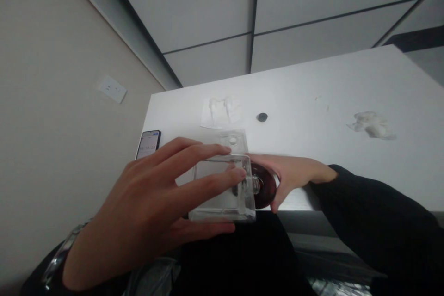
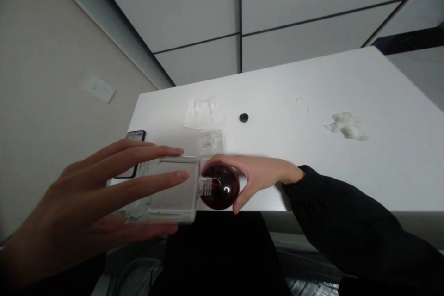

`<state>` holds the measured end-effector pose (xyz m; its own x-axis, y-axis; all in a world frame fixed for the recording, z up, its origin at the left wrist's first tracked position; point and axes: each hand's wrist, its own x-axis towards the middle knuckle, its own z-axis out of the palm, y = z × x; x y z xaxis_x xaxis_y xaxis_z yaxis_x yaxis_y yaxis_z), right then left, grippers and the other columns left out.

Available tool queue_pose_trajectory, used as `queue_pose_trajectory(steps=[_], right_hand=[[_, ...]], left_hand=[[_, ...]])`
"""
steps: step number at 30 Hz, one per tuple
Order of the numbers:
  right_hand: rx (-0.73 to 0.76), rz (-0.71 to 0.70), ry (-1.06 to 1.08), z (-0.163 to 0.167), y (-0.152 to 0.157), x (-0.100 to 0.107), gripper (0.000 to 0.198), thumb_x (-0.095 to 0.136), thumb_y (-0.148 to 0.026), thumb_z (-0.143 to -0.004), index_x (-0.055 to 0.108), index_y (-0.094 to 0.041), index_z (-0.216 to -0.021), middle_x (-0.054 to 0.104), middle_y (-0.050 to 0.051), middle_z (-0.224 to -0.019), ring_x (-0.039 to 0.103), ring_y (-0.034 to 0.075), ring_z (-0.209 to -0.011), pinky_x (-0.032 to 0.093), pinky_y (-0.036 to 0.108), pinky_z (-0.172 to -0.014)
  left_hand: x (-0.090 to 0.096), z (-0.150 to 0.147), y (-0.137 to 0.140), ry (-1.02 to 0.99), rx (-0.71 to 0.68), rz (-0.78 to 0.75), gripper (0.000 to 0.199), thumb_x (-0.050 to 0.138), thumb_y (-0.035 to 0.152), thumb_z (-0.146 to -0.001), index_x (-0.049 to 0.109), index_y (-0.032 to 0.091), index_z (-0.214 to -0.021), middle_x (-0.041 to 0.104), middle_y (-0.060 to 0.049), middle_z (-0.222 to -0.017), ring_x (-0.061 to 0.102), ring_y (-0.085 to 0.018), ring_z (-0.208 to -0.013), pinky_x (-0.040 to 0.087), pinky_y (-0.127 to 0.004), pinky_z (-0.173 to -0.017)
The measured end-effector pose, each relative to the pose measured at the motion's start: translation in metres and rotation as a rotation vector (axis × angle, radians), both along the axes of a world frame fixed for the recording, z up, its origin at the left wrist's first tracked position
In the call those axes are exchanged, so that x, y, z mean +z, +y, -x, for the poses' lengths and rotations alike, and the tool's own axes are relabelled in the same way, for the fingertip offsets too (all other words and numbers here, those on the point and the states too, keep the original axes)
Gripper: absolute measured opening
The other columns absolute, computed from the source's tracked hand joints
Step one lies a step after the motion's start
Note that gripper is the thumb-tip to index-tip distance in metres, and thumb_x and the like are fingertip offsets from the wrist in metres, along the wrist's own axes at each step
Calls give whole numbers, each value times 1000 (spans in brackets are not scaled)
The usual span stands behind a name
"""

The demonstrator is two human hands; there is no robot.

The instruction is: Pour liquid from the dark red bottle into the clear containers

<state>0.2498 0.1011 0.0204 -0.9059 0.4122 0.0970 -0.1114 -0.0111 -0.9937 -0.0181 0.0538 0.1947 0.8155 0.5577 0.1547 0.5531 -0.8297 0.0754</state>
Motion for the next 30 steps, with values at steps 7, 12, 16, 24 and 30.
queue_pose_trajectory(steps=[7, 12, 16, 24, 30], right_hand=[[-5, -5, 8, 0, 0, 0, 99, 102, -39, -65, 56, -19, -149, 62, 14, -150, 59, 31, -141, 44, 45, -121], [-4, -7, 3, 0, 0, 2, 99, 101, -42, -66, 55, -19, -151, 61, 14, -152, 58, 31, -142, 43, 45, -122], [-11, 2, 1, 0, -2, 1, 99, 101, -43, -66, 55, -19, -150, 61, 14, -152, 58, 31, -141, 44, 45, -122], [-13, -3, 3, 0, -1, 0, 99, 101, -42, -66, 55, -18, -151, 61, 15, -153, 58, 32, -142, 44, 46, -122], [-12, -16, 1, 0, 0, 2, 101, 101, -43, -65, 55, -20, -153, 62, 14, -152, 58, 33, -142, 43, 48, -123]], left_hand=[[2, -2, -1, 8, 13, -9, 36, 45, 52, -111, 61, 31, -137, 74, -5, -136, 72, -26, -117, 62, -36, -85], [5, -3, -2, 26, 15, -17, 38, 50, 54, -109, 63, 33, -139, 74, -5, -134, 73, -26, -115, 62, -36, -83], [8, -3, -1, 28, 11, -3, 37, 54, 52, -108, 64, 33, -139, 74, -5, -136, 72, -26, -114, 62, -35, -81], [12, -8, 1, 46, -1, 4, 34, 52, 53, -109, 63, 34, -135, 74, -2, -134, 72, -25, -110, 60, -32, -79], [14, -11, 1, 64, -12, -22, 33, 46, 51, -111, 60, 32, -133, 75, -3, -130, 73, -26, -109, 59, -32, -74]])
